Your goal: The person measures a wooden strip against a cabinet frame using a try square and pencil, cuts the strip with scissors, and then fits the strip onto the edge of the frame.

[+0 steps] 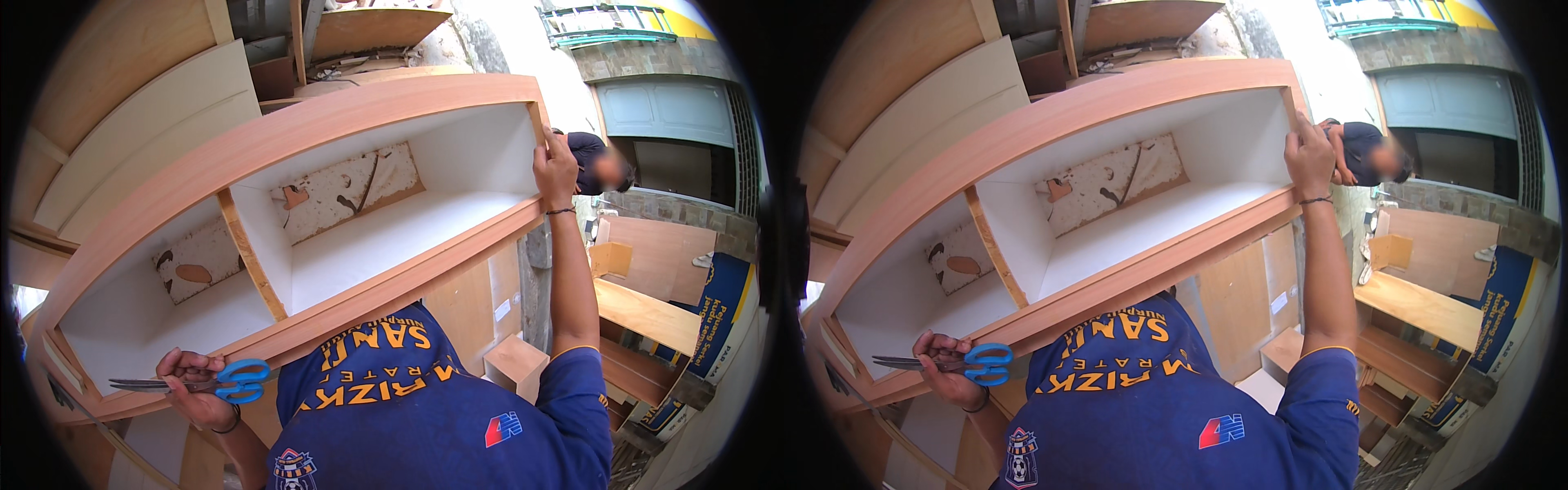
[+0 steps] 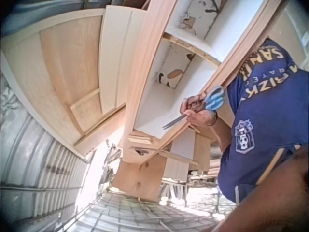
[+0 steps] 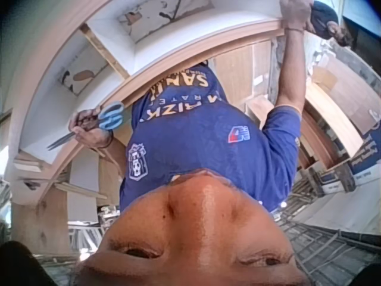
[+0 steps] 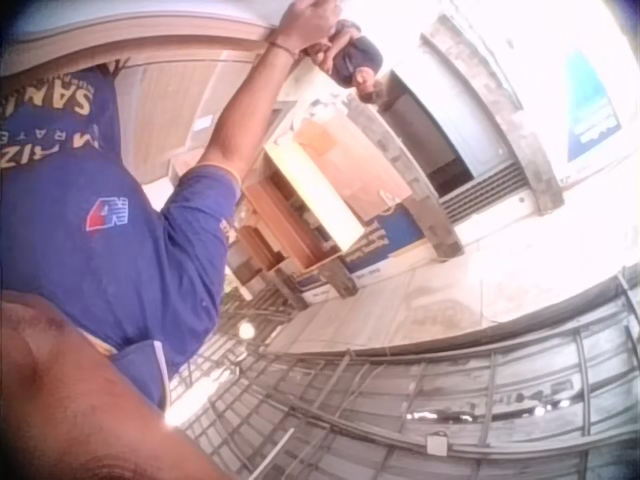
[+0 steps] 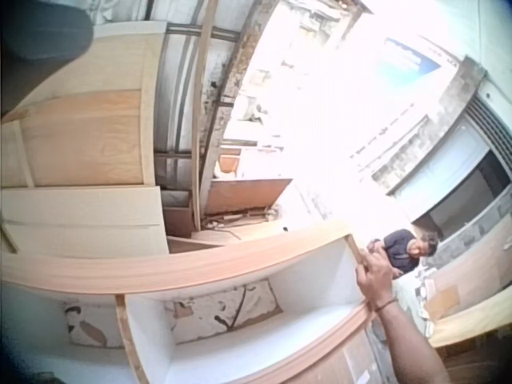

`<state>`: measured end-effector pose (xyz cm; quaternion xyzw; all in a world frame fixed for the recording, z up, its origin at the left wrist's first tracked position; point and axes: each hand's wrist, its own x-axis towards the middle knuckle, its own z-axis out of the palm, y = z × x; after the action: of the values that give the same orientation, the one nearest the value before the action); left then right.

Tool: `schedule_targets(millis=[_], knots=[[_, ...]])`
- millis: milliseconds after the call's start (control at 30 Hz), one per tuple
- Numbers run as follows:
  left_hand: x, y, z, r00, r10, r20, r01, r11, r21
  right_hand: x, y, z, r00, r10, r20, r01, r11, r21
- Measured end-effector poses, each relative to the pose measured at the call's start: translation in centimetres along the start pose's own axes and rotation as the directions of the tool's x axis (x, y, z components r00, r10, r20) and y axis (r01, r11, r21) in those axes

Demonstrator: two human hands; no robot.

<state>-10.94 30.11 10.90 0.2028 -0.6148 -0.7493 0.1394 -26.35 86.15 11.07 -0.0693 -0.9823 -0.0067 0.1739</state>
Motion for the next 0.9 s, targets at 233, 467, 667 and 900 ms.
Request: schedule_targets(millis=[233,467,667,900], knots=[[0.1,-0.1,-0.2,1.000,0.003,0.013,-0.002,1.000,-0.015,-0.5,1.7,0.4,0.969,0.204,-0.142,-0.142,0.922,0.359],[0.1,0.1,-0.7,0.994,-0.035,0.101,0.043,0.996,-0.078,-0.5,2.3,-1.7,0.917,0.394,-0.057,-0.241,0.665,0.707],[0.2,0.6,0.8,0.999,0.016,0.046,-0.014,0.998,-0.055,-1.4,3.6,-1.0,0.944,0.326,-0.054,-0.219,0.740,0.636],[2.7,4.0,3.0,0.983,-0.171,0.068,0.138,0.929,0.345,-1.2,2.4,0.3,0.983,0.093,-0.160,-0.026,0.926,0.377]])
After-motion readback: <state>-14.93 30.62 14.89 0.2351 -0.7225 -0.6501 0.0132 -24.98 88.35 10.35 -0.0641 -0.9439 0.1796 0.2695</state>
